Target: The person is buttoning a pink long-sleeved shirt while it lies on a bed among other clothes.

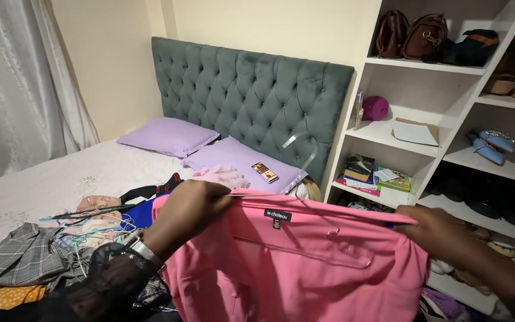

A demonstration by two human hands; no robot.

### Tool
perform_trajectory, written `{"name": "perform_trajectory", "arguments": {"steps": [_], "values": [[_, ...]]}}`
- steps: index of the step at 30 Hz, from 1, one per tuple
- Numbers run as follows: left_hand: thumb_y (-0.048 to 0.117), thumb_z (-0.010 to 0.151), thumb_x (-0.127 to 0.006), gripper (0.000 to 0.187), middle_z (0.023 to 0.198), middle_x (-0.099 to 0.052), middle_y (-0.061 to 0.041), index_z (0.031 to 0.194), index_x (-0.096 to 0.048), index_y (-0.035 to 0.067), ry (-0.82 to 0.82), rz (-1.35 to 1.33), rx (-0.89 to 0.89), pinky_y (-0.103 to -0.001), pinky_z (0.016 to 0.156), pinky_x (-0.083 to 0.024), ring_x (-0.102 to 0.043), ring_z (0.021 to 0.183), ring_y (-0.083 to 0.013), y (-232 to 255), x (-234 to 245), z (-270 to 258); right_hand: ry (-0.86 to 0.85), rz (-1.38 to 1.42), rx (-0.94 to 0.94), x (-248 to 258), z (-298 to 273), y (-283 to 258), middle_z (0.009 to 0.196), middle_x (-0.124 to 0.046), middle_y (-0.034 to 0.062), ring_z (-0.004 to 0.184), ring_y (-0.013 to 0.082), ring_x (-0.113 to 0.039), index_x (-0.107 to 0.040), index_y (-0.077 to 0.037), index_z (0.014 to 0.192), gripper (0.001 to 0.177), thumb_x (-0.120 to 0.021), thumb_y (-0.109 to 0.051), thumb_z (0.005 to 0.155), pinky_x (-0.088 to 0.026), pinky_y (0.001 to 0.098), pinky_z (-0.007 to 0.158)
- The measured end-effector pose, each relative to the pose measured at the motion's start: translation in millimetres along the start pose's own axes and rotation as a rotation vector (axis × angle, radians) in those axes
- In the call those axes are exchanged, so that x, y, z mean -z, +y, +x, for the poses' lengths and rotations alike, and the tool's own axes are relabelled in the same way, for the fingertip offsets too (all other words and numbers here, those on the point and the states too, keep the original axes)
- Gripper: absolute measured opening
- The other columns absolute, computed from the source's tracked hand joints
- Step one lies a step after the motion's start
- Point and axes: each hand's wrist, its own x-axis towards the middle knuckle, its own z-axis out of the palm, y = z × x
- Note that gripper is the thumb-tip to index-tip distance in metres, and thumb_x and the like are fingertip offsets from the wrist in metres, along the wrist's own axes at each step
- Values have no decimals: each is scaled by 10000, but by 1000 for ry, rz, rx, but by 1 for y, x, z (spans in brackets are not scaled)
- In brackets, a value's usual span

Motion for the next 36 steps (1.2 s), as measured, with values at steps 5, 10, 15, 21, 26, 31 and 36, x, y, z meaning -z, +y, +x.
{"name": "perform_trajectory", "arguments": {"steps": [5,10,15,21,26,31,36], "values": [[329,869,-651,271,756,-720,-158,914,-771,89,44,-112,217,-420,658,-547,-698,664,-350,20,-5,-5,198,-215,-59,7,-22,-36,857,-776,139,733,235,-735,-702,-150,1215,329,-700,-364,965,-565,391,749],[345,894,-648,299,779,-736,-154,932,-802,92,-3,-76,245,-414,668,-535,-703,688,-326,35,-26,-8,315,451,147,6,-25,-56,882,-793,145,732,210,-682,-750,-17,1210,376,-621,-259,953,-560,365,687],[310,887,-659,320,805,-778,-135,1077,-772,79,138,-299,382,-349,656,-562,-753,680,-227,19,-41,3,-68,603,30,-1,-41,-74,1116,-760,117,899,172,-682,-650,-121,1368,508,-659,-343,911,-554,305,780],[255,880,-679,312,859,-812,-108,1104,-754,51,172,-437,351,-298,675,-568,-755,710,-154,18,-25,3,420,-72,192,8,-35,-76,1223,-656,139,1056,306,-666,-591,-197,1382,559,-693,-407,874,-562,484,873],[213,866,-699,273,863,-794,-94,1042,-751,11,219,-398,113,-293,675,-556,-750,727,-153,31,-25,6,658,-454,712,-22,-15,-69,1042,-733,76,969,264,-694,-687,-231,1237,497,-733,-539,850,-504,486,872],[281,835,-750,272,1016,-719,-65,1032,-750,94,238,-175,-33,-426,925,-407,-640,1034,-239,39,-15,4,415,189,121,-13,-24,-97,842,-759,87,730,238,-718,-785,-170,1100,290,-724,-339,872,-574,382,689],[393,747,-823,518,1199,-572,-104,1132,-646,94,356,-33,-33,-485,948,-355,-520,1137,-324,36,-25,-5,568,123,214,0,-24,-107,891,-784,101,759,213,-727,-792,-157,1089,265,-687,-221,854,-554,358,703]]}}
